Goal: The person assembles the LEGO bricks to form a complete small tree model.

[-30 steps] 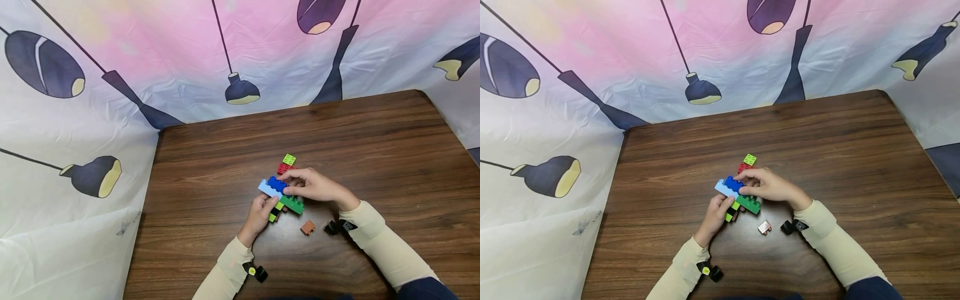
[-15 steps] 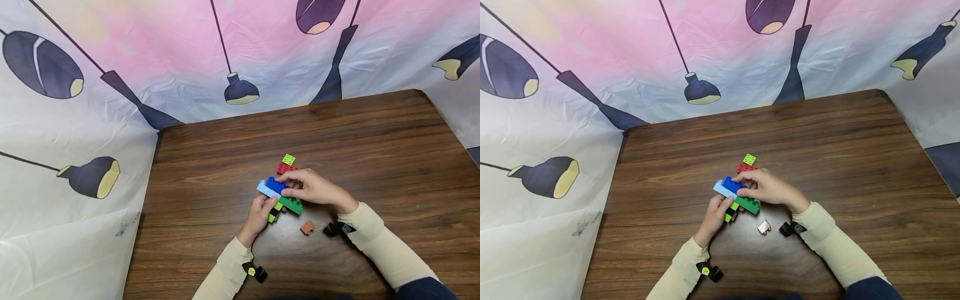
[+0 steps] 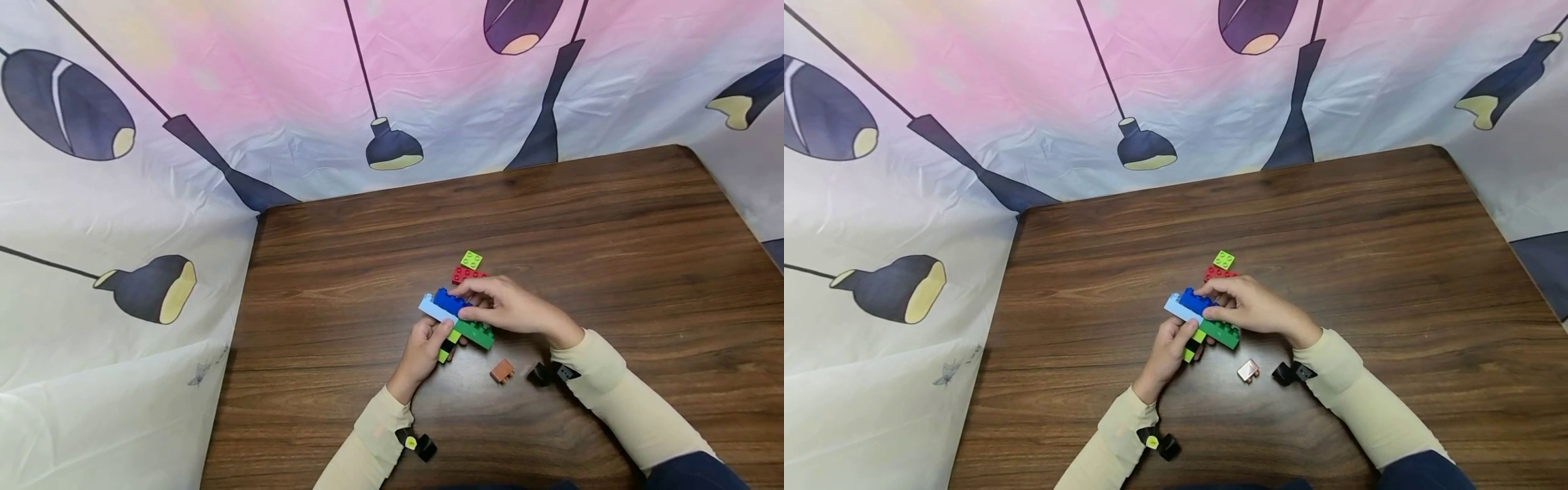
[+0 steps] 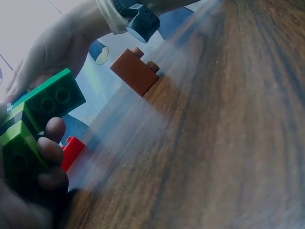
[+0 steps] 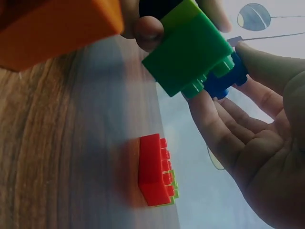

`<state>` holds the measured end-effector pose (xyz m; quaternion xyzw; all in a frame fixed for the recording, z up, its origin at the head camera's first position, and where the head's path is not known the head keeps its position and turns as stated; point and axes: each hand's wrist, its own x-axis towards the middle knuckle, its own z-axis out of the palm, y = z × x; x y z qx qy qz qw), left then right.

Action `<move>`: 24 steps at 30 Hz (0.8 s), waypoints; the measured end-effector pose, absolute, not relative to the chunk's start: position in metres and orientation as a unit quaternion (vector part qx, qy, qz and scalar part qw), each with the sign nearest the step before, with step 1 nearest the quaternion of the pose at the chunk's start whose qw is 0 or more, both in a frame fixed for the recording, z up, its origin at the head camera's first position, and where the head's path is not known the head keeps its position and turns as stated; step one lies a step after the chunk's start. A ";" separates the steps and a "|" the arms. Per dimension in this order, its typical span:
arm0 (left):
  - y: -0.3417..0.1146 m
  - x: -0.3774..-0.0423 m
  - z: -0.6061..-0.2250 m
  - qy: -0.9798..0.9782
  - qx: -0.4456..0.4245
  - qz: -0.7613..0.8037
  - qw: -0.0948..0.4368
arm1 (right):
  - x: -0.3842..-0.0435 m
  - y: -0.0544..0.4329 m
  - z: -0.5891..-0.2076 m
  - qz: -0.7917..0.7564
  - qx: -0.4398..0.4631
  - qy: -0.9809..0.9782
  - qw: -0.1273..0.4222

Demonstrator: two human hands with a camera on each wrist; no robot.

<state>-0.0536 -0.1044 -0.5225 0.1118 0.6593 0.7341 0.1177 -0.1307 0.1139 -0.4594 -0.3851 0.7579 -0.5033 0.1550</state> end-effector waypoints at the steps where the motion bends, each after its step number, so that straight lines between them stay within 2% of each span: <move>1: -0.104 -0.054 -0.522 0.662 0.112 0.732 0.116 | -0.131 0.114 -0.460 -0.505 -0.386 0.756 0.153; 7: -0.105 -0.052 -0.521 0.668 0.112 0.728 0.108 | -0.130 0.114 -0.460 -0.505 -0.393 0.755 0.143; 13: -0.105 -0.052 -0.521 0.663 0.119 0.731 0.107 | -0.129 0.113 -0.460 -0.509 -0.384 0.754 0.157; 19: -0.106 -0.052 -0.521 0.666 0.116 0.729 0.107 | -0.129 0.111 -0.462 -0.510 -0.395 0.751 0.138; 24: -0.106 -0.052 -0.522 0.665 0.117 0.729 0.113 | -0.130 0.111 -0.465 -0.524 -0.373 0.747 0.165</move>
